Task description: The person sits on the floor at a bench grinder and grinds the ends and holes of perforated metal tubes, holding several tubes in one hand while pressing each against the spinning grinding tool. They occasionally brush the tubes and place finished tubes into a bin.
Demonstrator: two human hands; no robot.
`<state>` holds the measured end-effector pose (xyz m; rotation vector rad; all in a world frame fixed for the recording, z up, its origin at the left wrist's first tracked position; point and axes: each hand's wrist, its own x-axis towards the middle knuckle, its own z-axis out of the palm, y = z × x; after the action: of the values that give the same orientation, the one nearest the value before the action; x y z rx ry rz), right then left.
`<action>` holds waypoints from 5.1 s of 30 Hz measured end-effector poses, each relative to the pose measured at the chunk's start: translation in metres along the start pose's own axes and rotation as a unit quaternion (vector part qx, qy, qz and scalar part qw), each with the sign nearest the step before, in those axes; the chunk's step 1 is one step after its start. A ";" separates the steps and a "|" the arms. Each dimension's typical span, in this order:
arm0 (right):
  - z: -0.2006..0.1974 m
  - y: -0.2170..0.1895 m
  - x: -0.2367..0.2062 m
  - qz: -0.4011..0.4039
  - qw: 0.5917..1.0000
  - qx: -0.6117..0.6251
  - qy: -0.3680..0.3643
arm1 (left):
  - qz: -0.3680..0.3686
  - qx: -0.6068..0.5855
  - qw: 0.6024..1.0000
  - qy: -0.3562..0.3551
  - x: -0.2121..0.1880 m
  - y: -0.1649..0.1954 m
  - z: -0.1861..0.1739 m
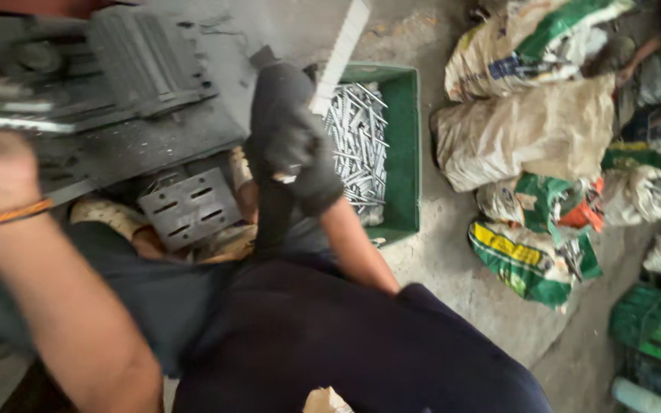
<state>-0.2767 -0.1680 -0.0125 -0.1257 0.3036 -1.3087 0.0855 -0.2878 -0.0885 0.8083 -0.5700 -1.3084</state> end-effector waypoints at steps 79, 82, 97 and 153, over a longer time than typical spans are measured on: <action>-0.051 0.169 0.237 0.111 0.790 -0.603 0.006 | 0.032 -0.174 0.938 0.299 0.028 0.046 0.087; -0.055 0.167 0.239 0.088 0.765 -0.638 -0.011 | 0.024 -0.167 0.939 0.299 0.028 0.049 0.087; -0.060 0.191 0.256 0.082 0.746 -0.661 -0.018 | 0.074 -0.159 0.951 0.254 0.033 0.041 0.093; -0.016 0.165 0.205 0.140 0.830 -0.538 0.048 | 0.050 -0.153 0.938 0.308 -0.019 0.055 0.086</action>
<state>-0.0817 -0.3218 -0.1012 -0.9366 1.0892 -0.7162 0.0494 -0.2832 0.0089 0.8571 0.0924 -0.9444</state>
